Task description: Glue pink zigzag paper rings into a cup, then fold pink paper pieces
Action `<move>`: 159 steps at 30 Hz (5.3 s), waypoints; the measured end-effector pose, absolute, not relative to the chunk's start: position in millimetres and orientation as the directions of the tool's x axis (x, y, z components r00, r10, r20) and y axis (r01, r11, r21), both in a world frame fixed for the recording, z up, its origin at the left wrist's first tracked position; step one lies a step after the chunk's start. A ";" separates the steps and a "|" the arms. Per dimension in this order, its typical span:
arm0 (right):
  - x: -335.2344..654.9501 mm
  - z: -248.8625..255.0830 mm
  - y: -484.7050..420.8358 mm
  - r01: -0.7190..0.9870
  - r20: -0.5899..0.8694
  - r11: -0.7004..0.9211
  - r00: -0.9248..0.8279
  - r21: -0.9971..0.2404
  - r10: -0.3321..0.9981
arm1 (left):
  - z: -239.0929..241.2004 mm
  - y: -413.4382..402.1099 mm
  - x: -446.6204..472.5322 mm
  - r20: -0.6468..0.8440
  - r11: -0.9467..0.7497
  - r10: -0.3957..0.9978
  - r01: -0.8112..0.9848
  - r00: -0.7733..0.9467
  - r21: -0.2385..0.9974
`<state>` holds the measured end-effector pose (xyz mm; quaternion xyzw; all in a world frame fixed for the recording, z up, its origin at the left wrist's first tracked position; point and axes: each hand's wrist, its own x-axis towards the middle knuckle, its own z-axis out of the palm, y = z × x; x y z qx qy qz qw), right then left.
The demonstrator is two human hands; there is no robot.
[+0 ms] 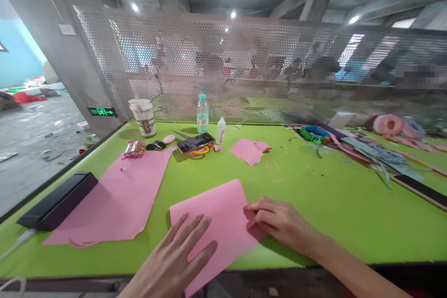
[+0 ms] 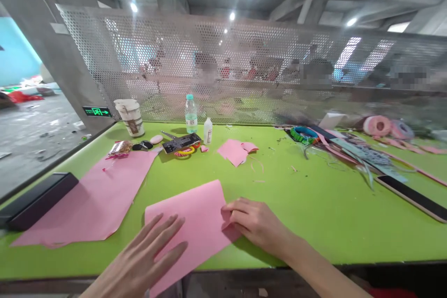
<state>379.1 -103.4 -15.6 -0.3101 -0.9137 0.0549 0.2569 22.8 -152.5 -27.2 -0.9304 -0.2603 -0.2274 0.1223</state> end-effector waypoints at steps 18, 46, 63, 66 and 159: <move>348.8 -26.4 -165.7 0.688 0.487 0.619 -0.421 -0.379 0.766 | -40.0 -151.3 13.8 0.745 -0.827 0.543 0.398 0.387 0.396; 313.6 154.0 -4.1 0.548 0.156 0.398 -0.435 -0.736 0.887 | 182.3 26.6 51.2 -0.168 -0.645 0.664 0.671 0.729 0.365; 303.0 162.1 59.0 0.415 0.036 0.173 -0.318 -0.893 0.947 | 164.2 73.1 52.0 -0.135 -0.444 0.712 0.590 0.690 0.675; 299.2 156.4 61.7 0.441 0.039 0.156 -0.264 -0.884 0.964 | 159.4 73.7 59.3 -0.140 -0.393 0.761 0.621 0.634 0.678; 299.4 140.6 89.1 -0.097 -0.108 -0.112 -0.042 -0.989 0.993 | 139.5 87.9 68.2 0.045 -0.070 0.991 0.197 0.130 0.978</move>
